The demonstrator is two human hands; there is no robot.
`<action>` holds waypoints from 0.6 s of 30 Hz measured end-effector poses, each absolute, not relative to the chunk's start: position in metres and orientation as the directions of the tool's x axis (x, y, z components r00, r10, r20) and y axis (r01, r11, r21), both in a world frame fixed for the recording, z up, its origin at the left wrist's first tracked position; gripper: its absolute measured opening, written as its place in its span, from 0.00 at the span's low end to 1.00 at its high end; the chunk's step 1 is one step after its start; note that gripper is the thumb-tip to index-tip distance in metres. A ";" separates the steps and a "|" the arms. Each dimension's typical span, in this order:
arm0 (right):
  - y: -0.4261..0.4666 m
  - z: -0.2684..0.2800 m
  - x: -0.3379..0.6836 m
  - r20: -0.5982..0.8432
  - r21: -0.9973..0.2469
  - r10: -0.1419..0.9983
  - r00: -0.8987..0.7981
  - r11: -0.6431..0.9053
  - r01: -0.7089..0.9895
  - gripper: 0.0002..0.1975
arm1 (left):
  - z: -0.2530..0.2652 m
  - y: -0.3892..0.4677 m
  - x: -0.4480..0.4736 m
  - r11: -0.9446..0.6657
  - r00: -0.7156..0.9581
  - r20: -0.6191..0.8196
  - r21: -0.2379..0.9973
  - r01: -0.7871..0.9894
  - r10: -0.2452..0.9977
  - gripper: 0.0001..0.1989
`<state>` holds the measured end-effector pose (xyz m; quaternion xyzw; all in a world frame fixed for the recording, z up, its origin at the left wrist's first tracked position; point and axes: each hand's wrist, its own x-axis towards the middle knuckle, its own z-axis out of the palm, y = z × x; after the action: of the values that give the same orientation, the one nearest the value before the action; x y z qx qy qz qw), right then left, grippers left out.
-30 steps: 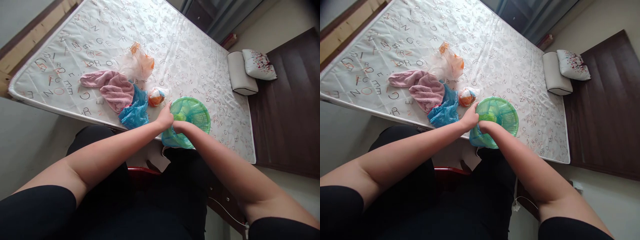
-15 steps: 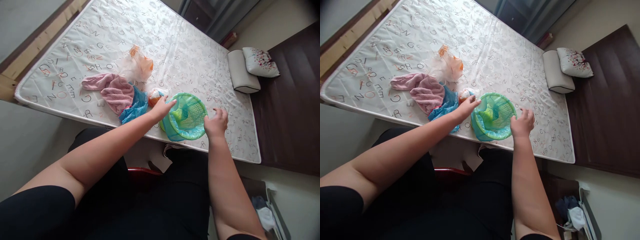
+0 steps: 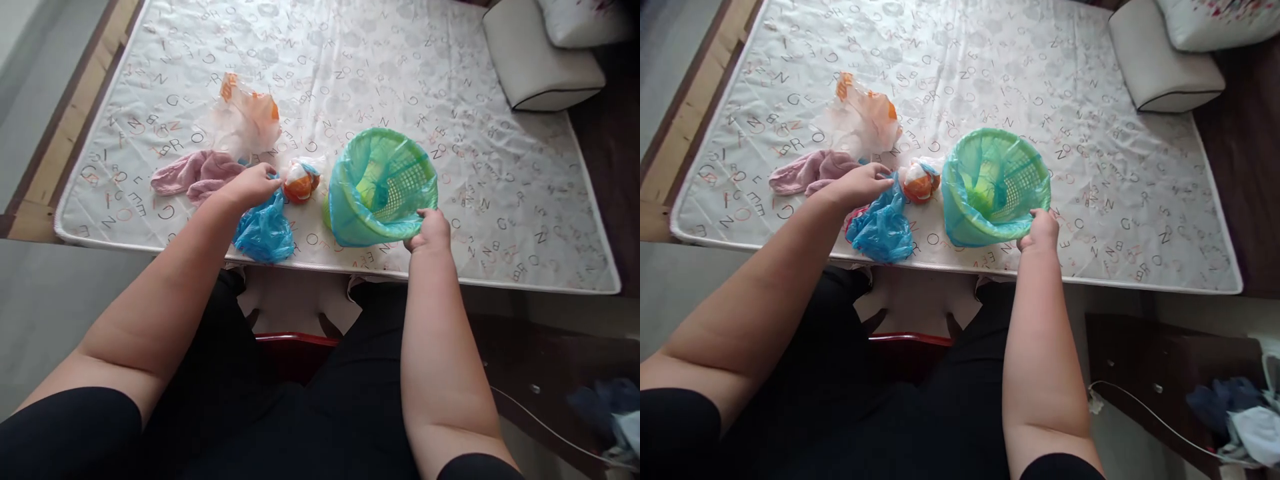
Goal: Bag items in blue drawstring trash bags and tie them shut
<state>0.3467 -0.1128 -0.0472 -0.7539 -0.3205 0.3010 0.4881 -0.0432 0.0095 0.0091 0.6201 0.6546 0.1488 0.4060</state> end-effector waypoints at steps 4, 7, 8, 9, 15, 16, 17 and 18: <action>-0.102 -0.037 0.328 -0.204 -0.926 0.664 0.720 -0.369 0.078 0.22 | -0.017 0.012 -0.047 0.163 0.123 -0.445 0.551 0.818 0.887 0.13; -0.101 -0.029 0.325 -0.271 -0.925 0.627 0.730 -0.381 -0.016 0.28 | -0.031 0.009 -0.044 0.041 0.175 -0.407 0.469 0.882 0.897 0.11; -0.101 -0.028 0.327 -0.305 -0.922 0.601 0.739 -0.380 -0.072 0.28 | -0.035 0.008 -0.042 -0.004 0.193 -0.355 0.469 0.883 0.915 0.09; -0.101 -0.027 0.329 -0.335 -0.919 0.576 0.746 -0.376 -0.123 0.28 | -0.038 0.007 -0.040 -0.047 0.216 -0.296 0.488 0.872 0.930 0.08; -0.102 -0.028 0.331 -0.268 -0.945 0.559 0.785 -0.312 -0.101 0.18 | -0.054 0.004 -0.011 -0.137 0.327 -0.158 0.682 0.718 0.932 0.14; -0.102 -0.029 0.330 -0.251 -0.948 0.567 0.784 -0.308 -0.081 0.17 | -0.057 0.003 -0.006 -0.118 0.322 -0.175 0.690 0.714 0.930 0.16; -0.102 -0.029 0.328 -0.240 -0.948 0.579 0.779 -0.311 -0.061 0.17 | -0.060 0.003 -0.001 -0.088 0.305 -0.196 0.693 0.716 0.932 0.19; -0.103 -0.029 0.327 -0.234 -0.947 0.595 0.769 -0.319 -0.041 0.18 | -0.064 0.003 0.003 -0.046 0.272 -0.218 0.694 0.718 0.937 0.21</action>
<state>0.3269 -0.1028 -0.0286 -0.7597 -0.1824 0.2868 0.5544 0.0027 0.0027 -0.0638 0.7078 0.5847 0.1491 0.3673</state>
